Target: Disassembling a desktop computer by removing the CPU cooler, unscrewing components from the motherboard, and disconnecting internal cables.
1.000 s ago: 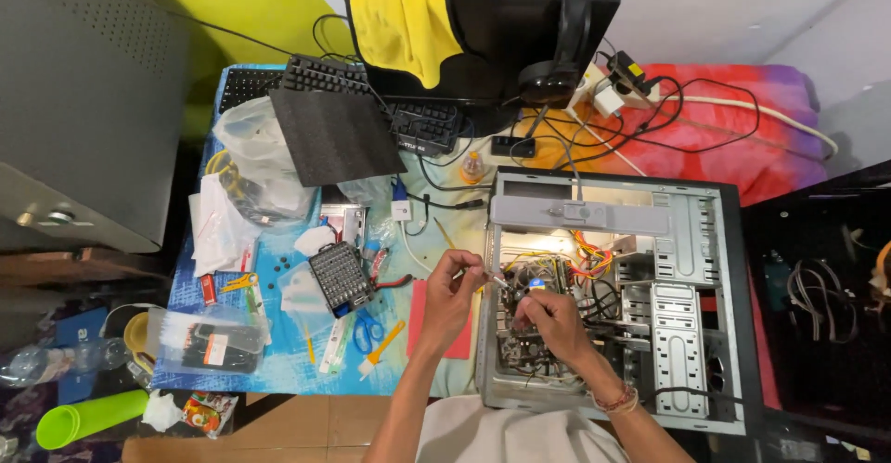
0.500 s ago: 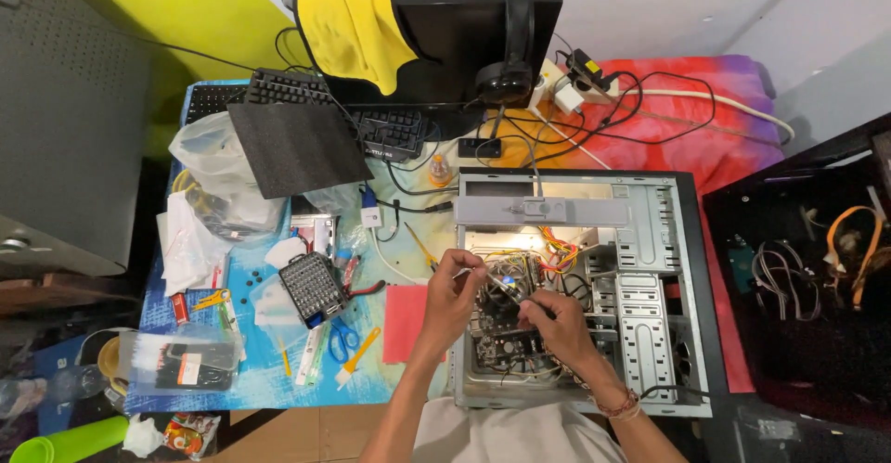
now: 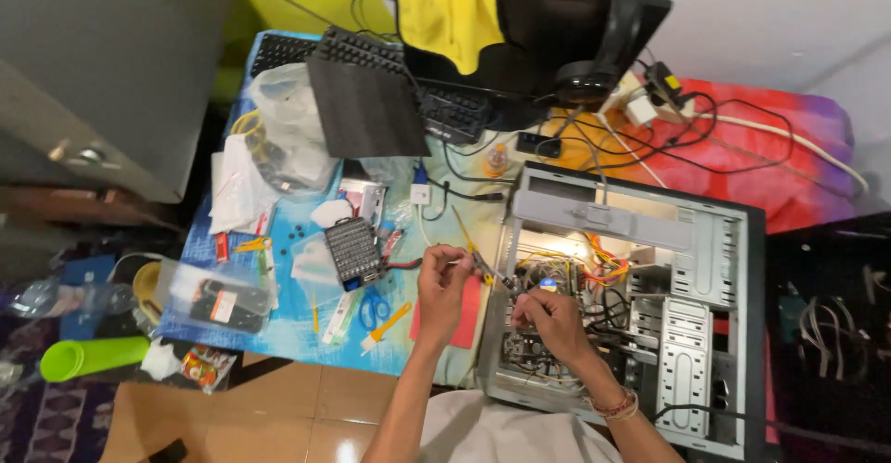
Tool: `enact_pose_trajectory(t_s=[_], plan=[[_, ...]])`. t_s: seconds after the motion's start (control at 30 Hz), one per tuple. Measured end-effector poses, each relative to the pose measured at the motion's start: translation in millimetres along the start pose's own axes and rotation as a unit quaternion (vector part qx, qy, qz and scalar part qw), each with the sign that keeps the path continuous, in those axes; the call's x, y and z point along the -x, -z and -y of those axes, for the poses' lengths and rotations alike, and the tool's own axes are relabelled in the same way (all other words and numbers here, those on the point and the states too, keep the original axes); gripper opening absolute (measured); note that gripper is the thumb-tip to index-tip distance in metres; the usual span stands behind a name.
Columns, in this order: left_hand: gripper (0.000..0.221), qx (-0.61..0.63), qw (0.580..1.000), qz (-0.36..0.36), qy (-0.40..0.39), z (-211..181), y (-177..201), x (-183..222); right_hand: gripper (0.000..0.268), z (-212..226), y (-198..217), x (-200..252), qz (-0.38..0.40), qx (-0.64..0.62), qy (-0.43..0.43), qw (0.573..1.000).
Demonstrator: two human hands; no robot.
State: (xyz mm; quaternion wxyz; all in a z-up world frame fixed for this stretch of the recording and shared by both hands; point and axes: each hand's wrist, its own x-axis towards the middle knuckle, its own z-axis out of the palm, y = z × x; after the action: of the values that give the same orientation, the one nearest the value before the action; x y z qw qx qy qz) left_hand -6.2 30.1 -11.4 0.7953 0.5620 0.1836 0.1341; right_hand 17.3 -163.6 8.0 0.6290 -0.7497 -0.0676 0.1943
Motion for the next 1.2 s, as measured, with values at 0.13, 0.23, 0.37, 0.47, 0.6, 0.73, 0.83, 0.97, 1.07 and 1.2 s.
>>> enact_pose_trajectory(t_s=[0.13,0.23,0.37,0.47,0.6,0.73,0.83,0.97,1.07,1.2], plan=[[0.023,0.016,0.998,-0.068,0.003,-2.4,56.1,-9.1,0.04,16.1,-38.9,-18.7,0.033,0.016,-0.023,0.999],[0.029,-0.027,0.991,-0.12,0.056,1.0,99.3,-9.8,0.037,23.4,-68.9,-37.9,0.062,0.031,-0.041,0.997],[0.032,-0.099,0.973,-0.174,0.114,51.9,162.2,-15.8,0.036,27.8,-111.2,-61.2,0.087,0.01,-0.09,0.992],[0.03,-0.162,0.959,-0.203,0.118,53.1,193.9,-41.7,0.036,16.9,-144.0,-84.2,0.087,0.023,-0.124,0.988],[0.022,-0.283,0.939,-0.194,0.031,24.1,212.5,-84.3,0.033,-6.6,-175.9,-109.6,0.08,0.078,-0.162,0.98],[0.019,-0.383,0.912,-0.143,-0.041,26.5,231.7,-113.0,0.038,2.6,-193.3,-115.2,0.052,0.074,-0.215,0.972],[0.018,-0.449,0.884,-0.092,-0.09,15.2,236.7,-115.4,0.037,1.3,-196.9,-117.9,0.03,0.056,-0.227,0.972],[0.016,-0.488,0.866,-0.044,-0.099,8.9,239.5,-119.0,0.036,-9.7,-195.0,-119.1,0.004,0.034,-0.251,0.967],[0.016,-0.503,0.858,-0.034,-0.102,12.2,243.5,-124.4,0.036,-9.4,-193.8,-119.5,-0.005,0.034,-0.254,0.967],[0.016,-0.553,0.823,-0.014,-0.131,11.9,244.7,-126.9,0.033,-7.1,-190.6,-118.9,-0.016,0.044,-0.266,0.963]])
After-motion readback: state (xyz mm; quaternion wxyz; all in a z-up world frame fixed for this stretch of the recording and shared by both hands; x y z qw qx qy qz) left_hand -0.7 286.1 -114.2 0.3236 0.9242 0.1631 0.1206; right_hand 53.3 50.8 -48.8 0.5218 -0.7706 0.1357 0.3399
